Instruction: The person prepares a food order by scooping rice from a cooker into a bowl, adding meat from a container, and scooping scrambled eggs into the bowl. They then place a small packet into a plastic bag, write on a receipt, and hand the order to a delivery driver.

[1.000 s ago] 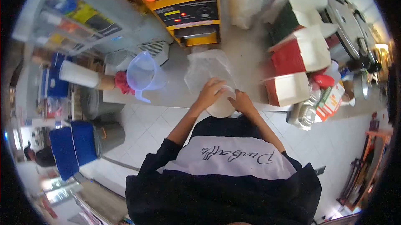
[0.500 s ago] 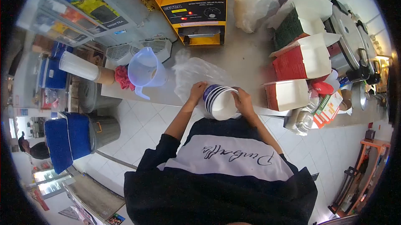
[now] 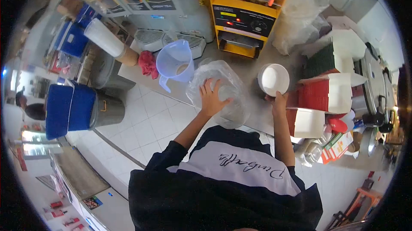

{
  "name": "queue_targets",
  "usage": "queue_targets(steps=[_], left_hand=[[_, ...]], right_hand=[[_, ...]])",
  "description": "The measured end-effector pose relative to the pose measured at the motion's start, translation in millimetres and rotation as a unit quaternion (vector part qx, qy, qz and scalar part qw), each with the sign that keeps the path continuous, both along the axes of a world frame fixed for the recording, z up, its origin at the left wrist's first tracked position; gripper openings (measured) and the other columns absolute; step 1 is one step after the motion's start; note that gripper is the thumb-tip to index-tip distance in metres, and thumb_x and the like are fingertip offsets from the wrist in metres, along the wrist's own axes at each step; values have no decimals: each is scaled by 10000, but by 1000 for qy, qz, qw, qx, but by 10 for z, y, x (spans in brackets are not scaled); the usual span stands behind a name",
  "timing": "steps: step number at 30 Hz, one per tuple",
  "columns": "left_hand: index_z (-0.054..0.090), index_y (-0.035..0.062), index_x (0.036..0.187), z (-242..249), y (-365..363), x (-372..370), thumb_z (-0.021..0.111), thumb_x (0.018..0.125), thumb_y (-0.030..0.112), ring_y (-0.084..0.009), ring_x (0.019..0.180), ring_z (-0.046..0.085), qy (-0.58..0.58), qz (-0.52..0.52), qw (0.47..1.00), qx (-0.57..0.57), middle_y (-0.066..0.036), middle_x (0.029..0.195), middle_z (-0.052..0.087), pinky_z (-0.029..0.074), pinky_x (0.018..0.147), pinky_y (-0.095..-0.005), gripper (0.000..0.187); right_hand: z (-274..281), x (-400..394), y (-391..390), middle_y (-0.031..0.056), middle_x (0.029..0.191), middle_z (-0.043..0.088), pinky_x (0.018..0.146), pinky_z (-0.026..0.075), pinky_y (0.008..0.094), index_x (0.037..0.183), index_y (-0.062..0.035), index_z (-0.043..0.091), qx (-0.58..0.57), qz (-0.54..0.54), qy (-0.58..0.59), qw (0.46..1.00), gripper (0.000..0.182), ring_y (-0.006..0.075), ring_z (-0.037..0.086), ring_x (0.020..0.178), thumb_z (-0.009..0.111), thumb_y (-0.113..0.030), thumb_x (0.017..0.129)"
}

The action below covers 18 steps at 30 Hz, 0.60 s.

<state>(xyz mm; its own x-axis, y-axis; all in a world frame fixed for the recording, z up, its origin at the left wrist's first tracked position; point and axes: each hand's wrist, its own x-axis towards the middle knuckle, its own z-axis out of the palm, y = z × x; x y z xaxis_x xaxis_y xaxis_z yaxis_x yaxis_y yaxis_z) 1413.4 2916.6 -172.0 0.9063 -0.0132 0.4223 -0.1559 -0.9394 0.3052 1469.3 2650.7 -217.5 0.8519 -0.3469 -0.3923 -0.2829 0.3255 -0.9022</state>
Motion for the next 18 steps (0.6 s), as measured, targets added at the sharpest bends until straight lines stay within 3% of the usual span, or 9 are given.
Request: queue_targets(steps=[3,4,5,8,9,11,12,14,18], left_hand=[[408,83,1215,-364,55,-117,698,588,531,-435,1135,384,104,37,994,-18,-218,1352,245,394,886,-435,823],[434,73,1200,-629,94,-138,693,601,508,-426,1109,415,134,39,989,-43,-221,1320,302,410,866,-429,784],[461,63,1185,-961,145,-139,687,615,486,-416,1083,447,163,38,984,-67,-223,1288,358,425,846,-423,745],[559,29,1053,-1178,263,-81,677,637,341,-357,938,554,260,-48,955,-136,-197,1047,542,464,768,-398,533],[594,18,995,-1176,267,-49,674,642,279,-333,879,592,294,-97,938,-157,-182,942,606,476,738,-388,447],[610,-4,863,-769,135,6,648,633,191,-288,752,605,361,-144,875,-290,-138,753,604,481,698,-378,305],[618,-15,797,-498,53,21,635,628,148,-265,688,612,397,-169,832,-349,-117,658,603,484,677,-373,235],[600,-15,894,-52,-47,41,635,627,110,-235,740,597,333,-233,823,-397,-113,749,607,476,714,-347,297],[506,-6,1112,-56,-252,272,647,641,73,-208,881,566,101,-248,847,-459,-110,948,589,446,804,-318,498]], right_hand=[[-174,22,-68,184,1082,463,657,537,343,1189,7,323,109,10,-1,994,435,281,554,880,538,-179,859],[-190,6,-60,180,1082,462,684,534,339,1193,7,323,119,18,-1,993,469,280,548,890,566,-209,854],[-188,-2,-38,144,1251,320,807,496,393,1295,-6,248,158,-27,13,987,608,306,519,975,578,-261,852],[276,-218,358,216,1207,404,925,397,343,1279,6,286,-77,-1,-44,996,775,303,474,1064,702,-356,735],[162,-266,388,229,1253,372,969,341,371,1312,1,252,-224,99,-120,962,871,326,422,1125,734,-365,685],[183,-363,494,244,1324,314,1027,254,401,1360,-5,190,-358,260,-238,865,1013,354,324,1221,780,-334,605],[360,-400,581,236,1329,321,1028,252,396,1359,-3,201,-346,329,-252,842,995,344,316,1232,778,-304,607],[642,-453,691,210,1317,364,1016,273,379,1339,4,264,-304,467,-243,794,894,307,339,1229,758,-253,640],[361,-374,684,132,1199,497,935,366,326,1244,3,407,-35,457,-81,885,603,213,464,1099,666,-255,765]])
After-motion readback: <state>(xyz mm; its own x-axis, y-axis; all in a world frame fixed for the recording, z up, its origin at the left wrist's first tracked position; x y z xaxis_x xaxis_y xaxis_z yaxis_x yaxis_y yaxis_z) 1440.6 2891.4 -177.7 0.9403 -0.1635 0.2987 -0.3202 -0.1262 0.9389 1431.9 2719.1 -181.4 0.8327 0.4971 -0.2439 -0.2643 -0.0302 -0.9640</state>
